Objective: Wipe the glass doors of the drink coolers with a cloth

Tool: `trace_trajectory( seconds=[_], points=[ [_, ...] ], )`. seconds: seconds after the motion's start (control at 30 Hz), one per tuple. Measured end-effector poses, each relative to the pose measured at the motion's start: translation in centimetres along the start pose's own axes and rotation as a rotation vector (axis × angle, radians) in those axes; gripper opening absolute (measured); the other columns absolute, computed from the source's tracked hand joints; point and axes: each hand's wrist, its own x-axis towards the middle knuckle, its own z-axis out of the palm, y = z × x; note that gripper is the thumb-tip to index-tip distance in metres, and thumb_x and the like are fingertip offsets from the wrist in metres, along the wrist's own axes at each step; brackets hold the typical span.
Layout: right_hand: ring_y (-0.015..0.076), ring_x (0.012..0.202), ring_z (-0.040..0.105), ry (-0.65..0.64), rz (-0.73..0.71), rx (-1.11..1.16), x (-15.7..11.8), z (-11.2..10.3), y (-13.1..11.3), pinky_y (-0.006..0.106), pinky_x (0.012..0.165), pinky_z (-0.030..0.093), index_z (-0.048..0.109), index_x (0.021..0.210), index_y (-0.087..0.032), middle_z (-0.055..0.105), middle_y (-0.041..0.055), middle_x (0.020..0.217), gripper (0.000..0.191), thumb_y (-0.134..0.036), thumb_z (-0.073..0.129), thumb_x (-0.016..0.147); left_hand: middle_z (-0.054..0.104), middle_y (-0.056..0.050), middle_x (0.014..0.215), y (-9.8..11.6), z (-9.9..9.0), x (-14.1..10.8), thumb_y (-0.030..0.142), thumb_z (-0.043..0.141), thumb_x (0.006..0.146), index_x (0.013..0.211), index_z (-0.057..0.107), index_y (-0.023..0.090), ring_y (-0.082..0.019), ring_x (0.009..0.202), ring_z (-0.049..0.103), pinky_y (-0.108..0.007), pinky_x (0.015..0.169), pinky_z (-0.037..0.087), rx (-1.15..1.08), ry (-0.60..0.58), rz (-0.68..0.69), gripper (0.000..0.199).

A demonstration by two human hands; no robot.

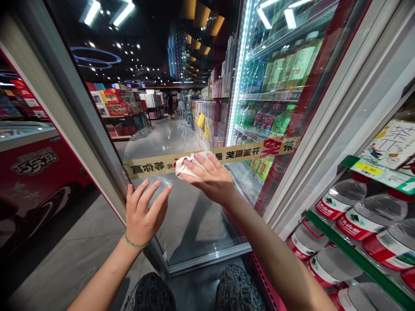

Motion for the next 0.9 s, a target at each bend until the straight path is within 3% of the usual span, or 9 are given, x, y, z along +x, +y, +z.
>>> trace_trajectory(
  seconds=[0.17, 0.33, 0.47, 0.63, 0.8, 0.9],
  points=[
    [0.0274, 0.155, 0.036, 0.129, 0.220, -0.058, -0.5, -0.2, -0.8, 0.055, 0.127, 0.036, 0.069, 0.130, -0.030, 0.061, 0.0028, 0.152, 0.043, -0.009, 0.065, 0.093, 0.073, -0.011, 0.126, 0.2, -0.4, 0.2, 0.010, 0.068, 0.092, 0.138, 0.066, 0.022, -0.025, 0.152, 0.039, -0.054, 0.131, 0.025, -0.013, -0.003, 0.016, 0.047],
    [0.0234, 0.144, 0.054, -0.026, 0.051, -0.041, -1.3, -0.3, -1.6, 0.048, 0.127, 0.038, 0.072, 0.124, -0.040, 0.070, -0.0042, 0.139, 0.035, -0.023, 0.071, 0.094, 0.074, -0.011, 0.125, 0.3, -0.6, 0.4, 0.010, 0.066, 0.093, 0.132, 0.069, 0.022, -0.024, 0.150, 0.042, -0.055, 0.131, 0.024, -0.020, -0.001, 0.026, 0.042],
    [0.0278, 0.150, 0.044, 0.072, 0.238, -0.064, -2.0, -0.5, -2.0, 0.052, 0.126, 0.038, 0.074, 0.121, -0.033, 0.069, 0.0027, 0.140, 0.036, -0.012, 0.066, 0.092, 0.074, -0.012, 0.125, 0.3, -0.9, 0.4, 0.008, 0.064, 0.093, 0.131, 0.069, 0.020, -0.025, 0.149, 0.044, -0.054, 0.131, 0.025, -0.036, -0.020, 0.023, 0.040],
    [0.0216, 0.146, 0.051, -0.024, 0.004, -0.033, -1.5, -0.3, -3.0, 0.043, 0.128, 0.037, 0.074, 0.122, -0.040, 0.073, -0.0038, 0.134, 0.035, -0.021, 0.070, 0.093, 0.074, -0.011, 0.125, 0.4, -0.9, 0.3, 0.011, 0.063, 0.095, 0.133, 0.068, 0.022, -0.025, 0.148, 0.046, -0.055, 0.130, 0.026, -0.020, -0.013, 0.021, 0.040],
    [0.0286, 0.149, 0.046, 0.125, 0.258, -0.081, -0.6, -0.1, -2.9, 0.051, 0.125, 0.039, 0.075, 0.121, -0.032, 0.071, 0.0048, 0.138, 0.035, -0.014, 0.066, 0.093, 0.074, -0.012, 0.124, 0.4, -1.0, 0.3, 0.008, 0.061, 0.095, 0.130, 0.070, 0.020, -0.024, 0.147, 0.047, -0.055, 0.129, 0.028, -0.038, -0.013, 0.016, 0.038],
    [0.0240, 0.146, 0.052, 0.033, 0.103, 0.045, -0.2, -0.1, -3.2, 0.045, 0.126, 0.040, 0.074, 0.121, -0.036, 0.072, -0.0003, 0.137, 0.036, -0.016, 0.067, 0.093, 0.074, -0.011, 0.123, 0.4, -1.0, 0.3, 0.008, 0.062, 0.095, 0.128, 0.070, 0.020, -0.024, 0.147, 0.048, -0.055, 0.129, 0.027, -0.035, -0.010, 0.023, 0.036]
  ],
)
